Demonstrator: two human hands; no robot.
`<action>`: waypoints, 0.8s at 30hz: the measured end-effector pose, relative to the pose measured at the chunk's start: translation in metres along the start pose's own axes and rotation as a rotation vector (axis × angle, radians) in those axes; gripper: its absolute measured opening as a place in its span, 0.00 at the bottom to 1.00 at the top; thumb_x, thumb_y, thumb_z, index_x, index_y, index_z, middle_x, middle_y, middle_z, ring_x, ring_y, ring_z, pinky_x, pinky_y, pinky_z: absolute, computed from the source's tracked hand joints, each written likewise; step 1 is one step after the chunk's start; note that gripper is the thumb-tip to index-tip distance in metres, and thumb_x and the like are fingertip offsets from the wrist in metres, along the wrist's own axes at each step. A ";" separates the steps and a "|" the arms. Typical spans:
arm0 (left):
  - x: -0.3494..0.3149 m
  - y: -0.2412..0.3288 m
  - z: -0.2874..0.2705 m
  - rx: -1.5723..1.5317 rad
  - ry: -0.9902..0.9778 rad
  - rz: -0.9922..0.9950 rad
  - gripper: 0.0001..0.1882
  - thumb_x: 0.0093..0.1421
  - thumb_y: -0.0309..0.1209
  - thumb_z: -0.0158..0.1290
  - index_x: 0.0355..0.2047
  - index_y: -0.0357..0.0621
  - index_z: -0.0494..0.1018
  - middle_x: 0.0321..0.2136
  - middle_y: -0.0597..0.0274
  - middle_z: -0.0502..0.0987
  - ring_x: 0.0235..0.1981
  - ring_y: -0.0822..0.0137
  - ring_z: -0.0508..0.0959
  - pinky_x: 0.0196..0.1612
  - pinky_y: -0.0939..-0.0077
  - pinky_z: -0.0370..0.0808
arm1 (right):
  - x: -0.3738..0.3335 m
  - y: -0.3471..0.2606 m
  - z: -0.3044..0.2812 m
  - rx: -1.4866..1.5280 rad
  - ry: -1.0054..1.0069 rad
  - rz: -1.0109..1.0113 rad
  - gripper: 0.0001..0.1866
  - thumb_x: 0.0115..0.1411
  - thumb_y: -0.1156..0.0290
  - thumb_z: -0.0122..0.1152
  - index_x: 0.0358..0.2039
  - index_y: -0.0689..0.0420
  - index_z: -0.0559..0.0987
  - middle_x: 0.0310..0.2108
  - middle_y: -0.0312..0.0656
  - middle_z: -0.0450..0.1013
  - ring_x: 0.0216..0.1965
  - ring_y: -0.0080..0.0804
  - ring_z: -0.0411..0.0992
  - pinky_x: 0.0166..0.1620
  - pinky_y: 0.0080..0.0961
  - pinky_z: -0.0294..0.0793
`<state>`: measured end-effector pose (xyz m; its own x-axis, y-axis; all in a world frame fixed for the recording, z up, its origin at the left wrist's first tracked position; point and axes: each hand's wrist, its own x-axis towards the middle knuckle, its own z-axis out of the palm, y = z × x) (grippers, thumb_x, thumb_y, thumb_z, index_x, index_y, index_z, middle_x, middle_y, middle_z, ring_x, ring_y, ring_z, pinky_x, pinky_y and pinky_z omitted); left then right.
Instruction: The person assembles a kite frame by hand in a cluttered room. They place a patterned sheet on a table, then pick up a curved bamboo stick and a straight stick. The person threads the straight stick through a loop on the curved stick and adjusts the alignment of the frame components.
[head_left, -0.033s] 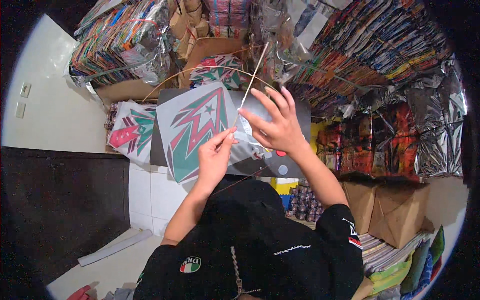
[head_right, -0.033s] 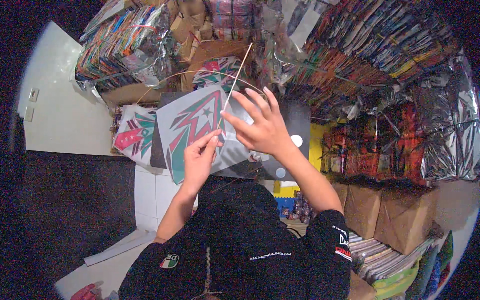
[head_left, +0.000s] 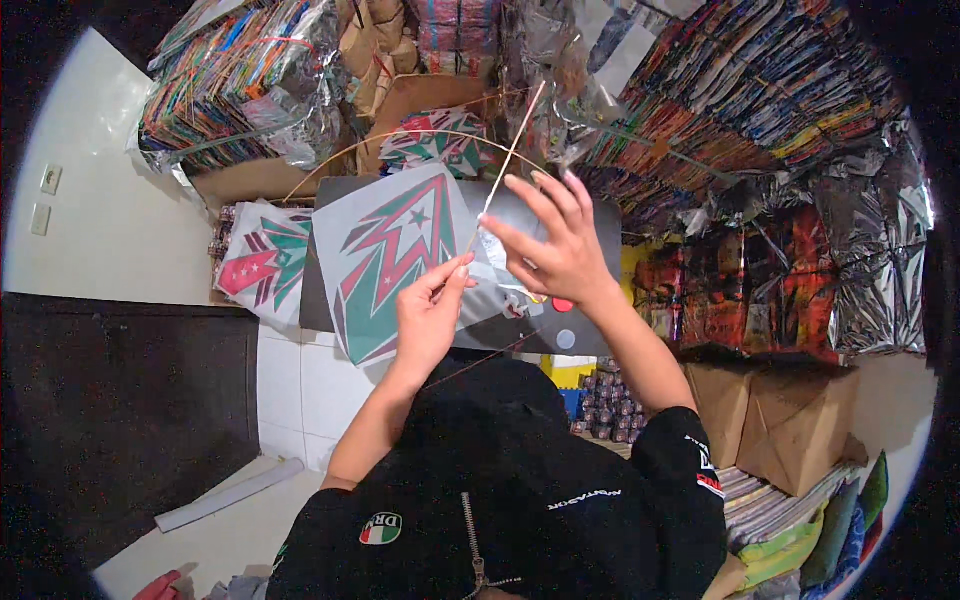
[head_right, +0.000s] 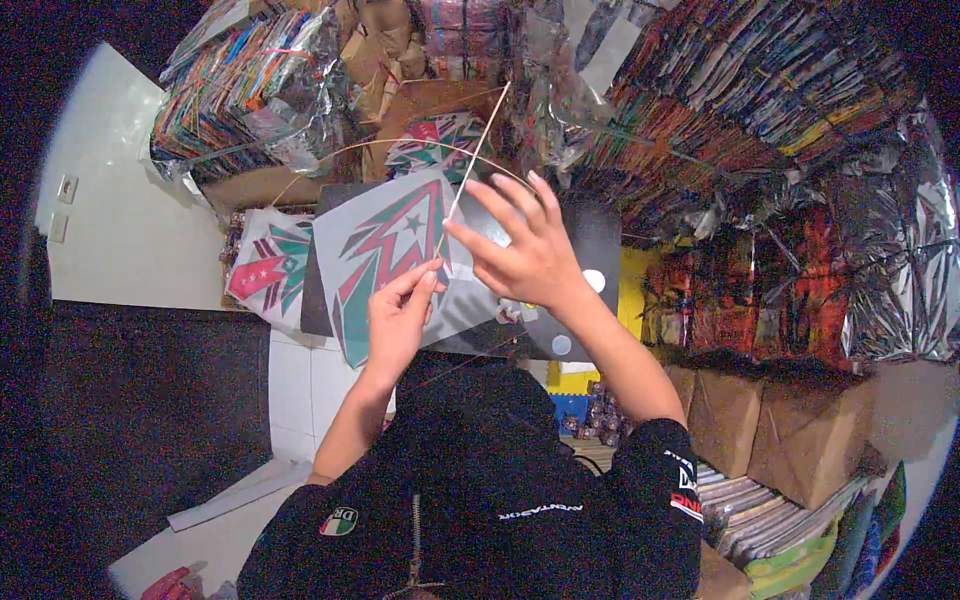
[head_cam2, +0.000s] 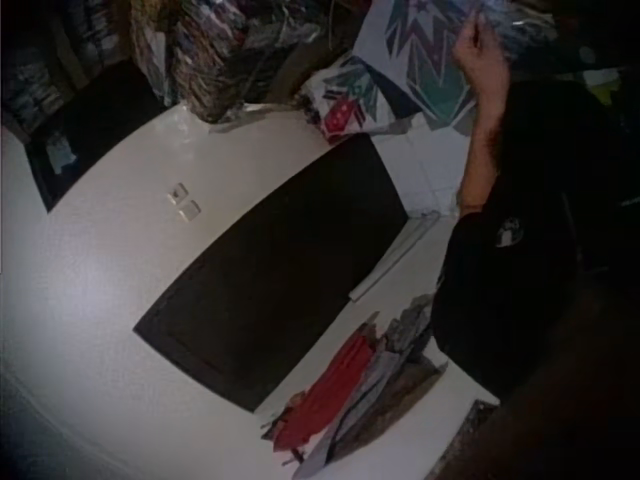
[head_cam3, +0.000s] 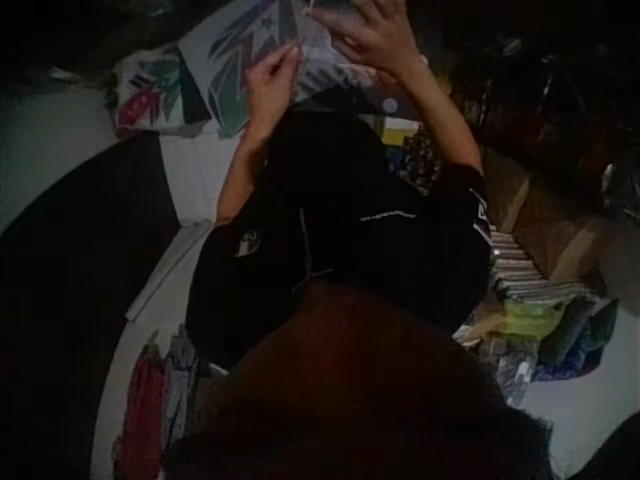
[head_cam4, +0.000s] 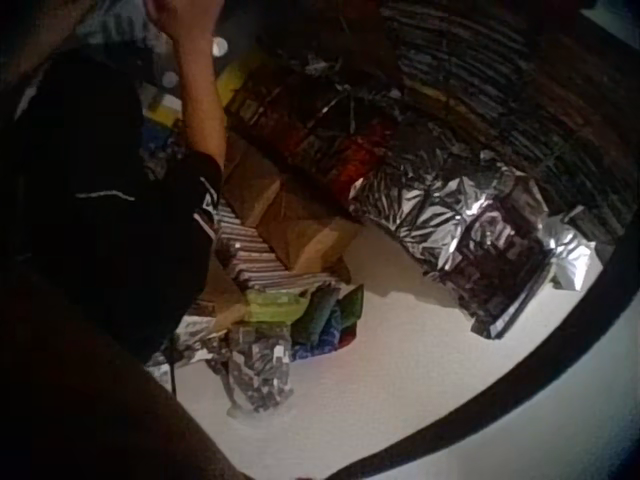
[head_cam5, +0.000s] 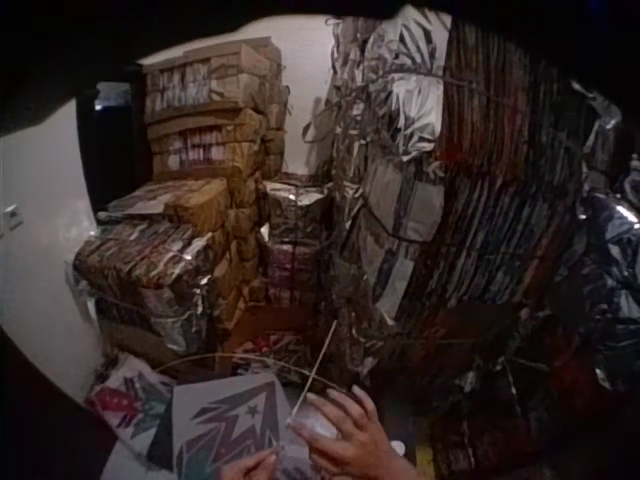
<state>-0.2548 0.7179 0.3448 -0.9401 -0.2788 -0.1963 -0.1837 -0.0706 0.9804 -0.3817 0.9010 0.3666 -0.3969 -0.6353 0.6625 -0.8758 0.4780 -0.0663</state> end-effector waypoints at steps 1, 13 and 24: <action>0.000 -0.002 -0.001 0.009 0.009 0.009 0.15 0.70 0.31 0.53 0.54 0.39 0.79 0.34 0.68 0.81 0.24 0.86 0.65 0.25 0.88 0.62 | 0.001 0.003 -0.001 0.014 0.014 -0.017 0.28 0.48 0.66 0.66 0.53 0.35 0.81 0.65 0.44 0.64 0.66 0.48 0.59 0.69 0.55 0.52; -0.006 0.001 0.005 0.351 0.154 0.292 0.13 0.69 0.29 0.54 0.50 0.39 0.81 0.31 0.63 0.82 0.29 0.77 0.76 0.32 0.81 0.73 | 0.019 0.005 -0.006 0.087 -0.114 0.075 0.23 0.47 0.67 0.62 0.47 0.38 0.84 0.69 0.49 0.57 0.70 0.57 0.50 0.71 0.59 0.44; -0.009 0.009 0.016 0.338 0.190 0.305 0.12 0.68 0.28 0.54 0.49 0.38 0.81 0.28 0.57 0.81 0.25 0.76 0.75 0.31 0.79 0.72 | 0.008 0.008 -0.007 -0.018 -0.060 0.093 0.27 0.49 0.67 0.61 0.52 0.35 0.81 0.70 0.49 0.56 0.71 0.57 0.47 0.70 0.61 0.44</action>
<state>-0.2521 0.7349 0.3554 -0.9023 -0.4105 0.1318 -0.0211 0.3474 0.9375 -0.3897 0.9043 0.3763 -0.4926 -0.6224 0.6082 -0.8294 0.5473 -0.1116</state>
